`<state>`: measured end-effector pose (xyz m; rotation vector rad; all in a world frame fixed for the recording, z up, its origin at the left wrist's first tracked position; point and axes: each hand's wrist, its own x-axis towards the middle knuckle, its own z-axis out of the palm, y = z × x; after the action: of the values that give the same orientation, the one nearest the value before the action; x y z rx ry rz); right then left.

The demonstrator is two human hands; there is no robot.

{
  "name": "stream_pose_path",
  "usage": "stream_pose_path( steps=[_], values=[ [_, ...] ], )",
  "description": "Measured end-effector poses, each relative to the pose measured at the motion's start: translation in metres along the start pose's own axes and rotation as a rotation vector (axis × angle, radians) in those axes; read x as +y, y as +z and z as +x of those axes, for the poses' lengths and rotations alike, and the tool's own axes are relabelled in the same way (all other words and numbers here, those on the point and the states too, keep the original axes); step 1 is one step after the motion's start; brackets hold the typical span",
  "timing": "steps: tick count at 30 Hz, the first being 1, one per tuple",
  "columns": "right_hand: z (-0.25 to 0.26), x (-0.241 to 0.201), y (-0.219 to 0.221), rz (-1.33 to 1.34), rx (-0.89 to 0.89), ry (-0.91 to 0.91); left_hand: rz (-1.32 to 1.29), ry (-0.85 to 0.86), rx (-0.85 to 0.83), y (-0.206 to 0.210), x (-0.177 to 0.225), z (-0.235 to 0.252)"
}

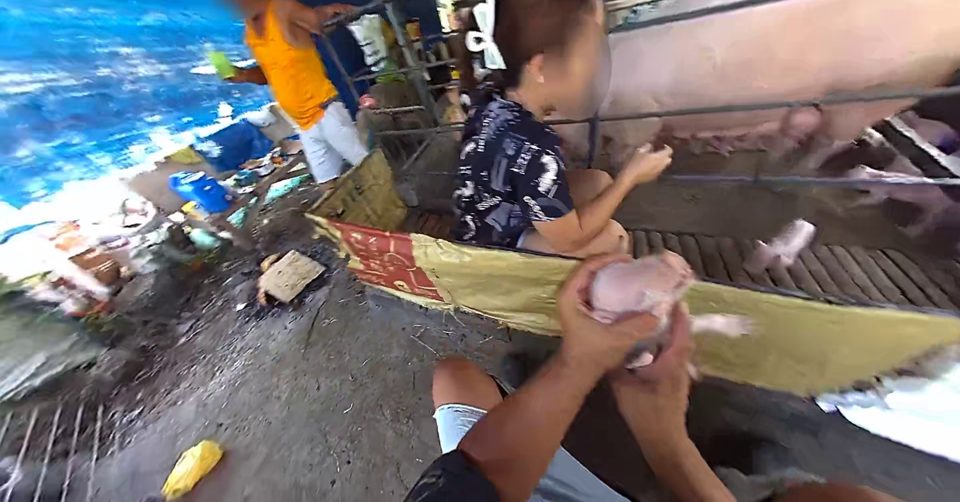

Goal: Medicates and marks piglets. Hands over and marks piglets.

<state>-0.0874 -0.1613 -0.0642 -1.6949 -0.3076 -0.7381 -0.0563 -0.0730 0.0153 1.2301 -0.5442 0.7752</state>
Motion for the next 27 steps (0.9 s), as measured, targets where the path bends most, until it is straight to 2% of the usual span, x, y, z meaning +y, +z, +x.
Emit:
stream_pose_path(
  steps=[3,5,8,11,16,20,27],
  values=[
    [0.012,0.009,0.01,0.185,0.11,-0.003,0.041,-0.005,-0.006,0.017,0.004,-0.007],
    [0.014,0.012,0.012,0.197,0.153,-0.039,0.083,0.027,-0.009,0.021,0.003,-0.008],
    [0.017,0.016,0.009,0.081,0.195,-0.12,0.051,0.044,-0.038,0.019,0.003,-0.01],
    [0.025,0.016,0.005,-0.009,0.209,-0.217,-0.087,0.034,-0.066,0.015,0.005,-0.006],
    [0.046,0.013,-0.001,-0.313,0.255,-0.403,-0.28,0.001,-0.022,0.002,0.01,0.012],
    [0.059,0.0,-0.005,-0.349,0.245,-0.51,-0.336,-0.033,0.058,-0.011,0.004,0.018],
    [0.066,-0.01,-0.004,-0.419,0.251,-0.556,-0.512,-0.03,0.055,-0.015,0.005,0.022]
  ],
)
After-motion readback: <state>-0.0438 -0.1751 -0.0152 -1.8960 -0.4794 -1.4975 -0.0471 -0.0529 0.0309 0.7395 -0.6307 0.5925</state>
